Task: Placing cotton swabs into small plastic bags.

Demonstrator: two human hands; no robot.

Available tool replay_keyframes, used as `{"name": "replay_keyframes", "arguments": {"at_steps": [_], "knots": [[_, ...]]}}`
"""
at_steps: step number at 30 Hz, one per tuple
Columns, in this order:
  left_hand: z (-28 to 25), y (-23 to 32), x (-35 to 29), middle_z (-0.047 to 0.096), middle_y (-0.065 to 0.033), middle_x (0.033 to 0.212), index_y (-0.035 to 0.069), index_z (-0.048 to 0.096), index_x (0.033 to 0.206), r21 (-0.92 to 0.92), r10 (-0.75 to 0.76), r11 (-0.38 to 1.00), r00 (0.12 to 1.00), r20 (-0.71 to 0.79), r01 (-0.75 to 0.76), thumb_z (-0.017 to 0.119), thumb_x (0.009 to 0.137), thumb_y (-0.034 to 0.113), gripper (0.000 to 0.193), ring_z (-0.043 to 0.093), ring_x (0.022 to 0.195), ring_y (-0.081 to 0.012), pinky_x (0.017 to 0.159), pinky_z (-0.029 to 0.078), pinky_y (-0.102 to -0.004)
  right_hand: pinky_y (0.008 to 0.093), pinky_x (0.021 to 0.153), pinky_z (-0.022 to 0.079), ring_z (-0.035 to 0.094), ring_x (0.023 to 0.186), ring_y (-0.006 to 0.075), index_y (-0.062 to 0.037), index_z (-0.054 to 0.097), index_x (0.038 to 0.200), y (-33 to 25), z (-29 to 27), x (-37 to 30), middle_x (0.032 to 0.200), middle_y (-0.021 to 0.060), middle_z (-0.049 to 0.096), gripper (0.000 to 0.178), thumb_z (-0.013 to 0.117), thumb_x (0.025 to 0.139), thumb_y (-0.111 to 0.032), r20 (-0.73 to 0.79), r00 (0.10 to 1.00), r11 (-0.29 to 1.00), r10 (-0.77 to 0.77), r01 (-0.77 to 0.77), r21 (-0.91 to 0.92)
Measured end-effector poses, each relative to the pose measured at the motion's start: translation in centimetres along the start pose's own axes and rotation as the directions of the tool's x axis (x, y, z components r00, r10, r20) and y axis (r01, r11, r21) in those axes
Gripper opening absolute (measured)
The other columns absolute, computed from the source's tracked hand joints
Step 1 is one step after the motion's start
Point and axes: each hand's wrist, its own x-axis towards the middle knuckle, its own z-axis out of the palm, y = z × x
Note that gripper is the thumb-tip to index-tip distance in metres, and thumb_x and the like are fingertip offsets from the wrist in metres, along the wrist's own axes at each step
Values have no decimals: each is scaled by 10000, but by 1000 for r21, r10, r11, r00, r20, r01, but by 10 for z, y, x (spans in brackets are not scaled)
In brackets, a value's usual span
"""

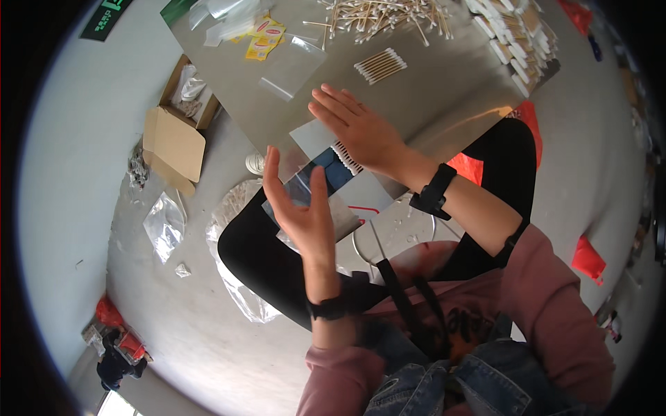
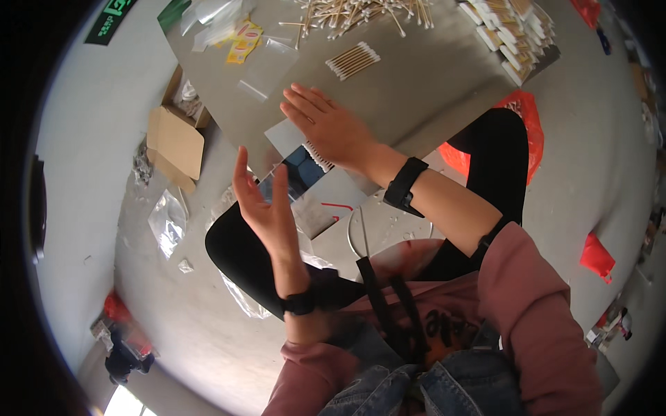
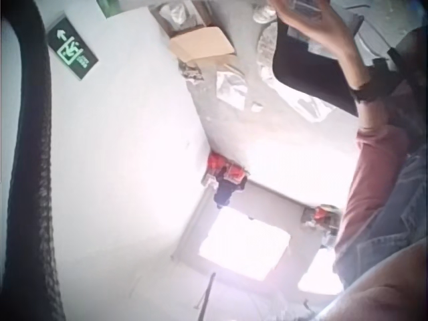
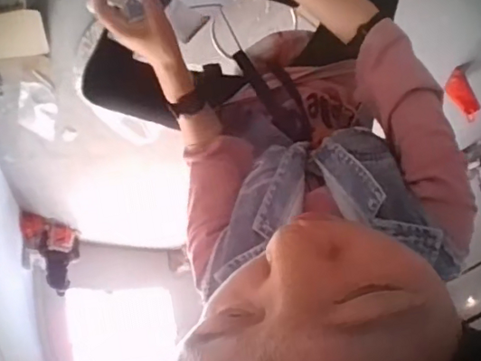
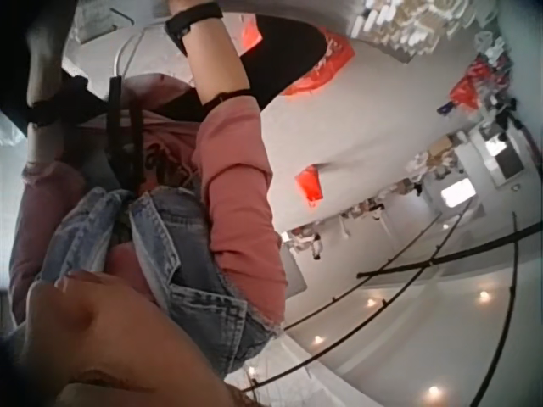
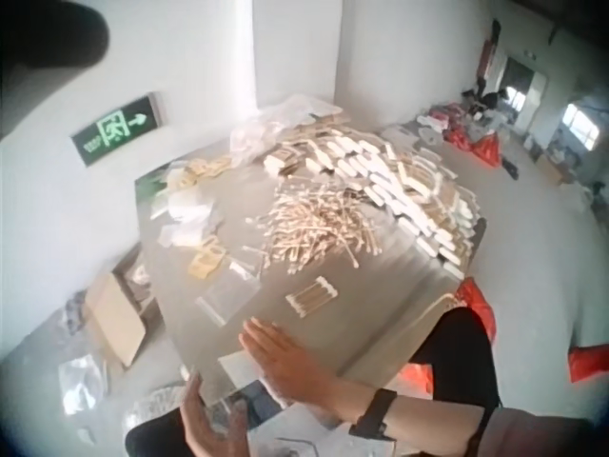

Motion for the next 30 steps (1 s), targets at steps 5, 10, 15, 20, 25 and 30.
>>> {"name": "replay_keyframes", "arguments": {"at_steps": [5, 10, 15, 20, 25, 30], "knots": [[-58, -23, 5, 313, -228, 1584, 57, 418, 1459, 633, 63, 703, 914, 400, -326, 909, 639, 173, 963, 292, 1476, -420, 1199, 276, -545, 437, 1199, 342, 384, 1459, 284, 8, 527, 1391, -14, 8, 7, 1515, 151, 471, 452, 512, 946, -68, -45, 999, 1000, -22, 21, -17], [-66, -41, 7, 308, -199, 1589, 74, 512, 1355, 522, 61, 804, 912, 406, -286, 906, 647, 169, 816, 321, 1457, -415, 1148, 368, -515, 434, 1182, 375, 411, 1442, 285, 10, 541, 1380, -38, 15, 8, 1493, 149, 495, 438, 510, 950, -67, -50, 998, 998, -32, 29, -59], [-69, -41, 15, 318, -187, 1582, 94, 571, 1283, 456, 84, 837, 895, 439, -303, 885, 630, 137, 726, 369, 1422, -426, 1117, 405, -506, 440, 1183, 373, 397, 1451, 283, 5, 525, 1400, -49, 20, 12, 1515, 141, 470, 450, 512, 960, -90, 3, 999, 998, -43, 43, -36], [-67, -49, 19, 328, -200, 1579, 79, 575, 1246, 440, 146, 822, 882, 448, -360, 872, 617, 113, 696, 379, 1416, -430, 1116, 408, -500, 448, 1195, 355, 380, 1461, 288, 3, 506, 1421, -54, 22, 14, 1528, 140, 455, 463, 499, 968, -91, 53, 997, 998, -55, 56, -18], [-65, -54, 19, 342, -208, 1577, 55, 581, 1202, 353, 183, 873, 897, 403, -337, 870, 601, 94, 668, 370, 1424, -426, 1122, 401, -491, 476, 1203, 336, 370, 1468, 303, -35, 474, 1466, -54, 23, 14, 1556, 119, 430, 506, 474, 961, -63, 63, 997, 999, -32, 30, 31], [-67, -51, 20, 336, -205, 1585, 43, 591, 1180, 367, 171, 866, 891, 421, -339, 870, 601, 85, 644, 347, 1440, -419, 1141, 379, -491, 489, 1198, 337, 363, 1473, 307, -31, 481, 1457, -55, 21, 14, 1559, 128, 427, 497, 473, 961, -63, 76, 997, 999, -33, 32, 16]]}}
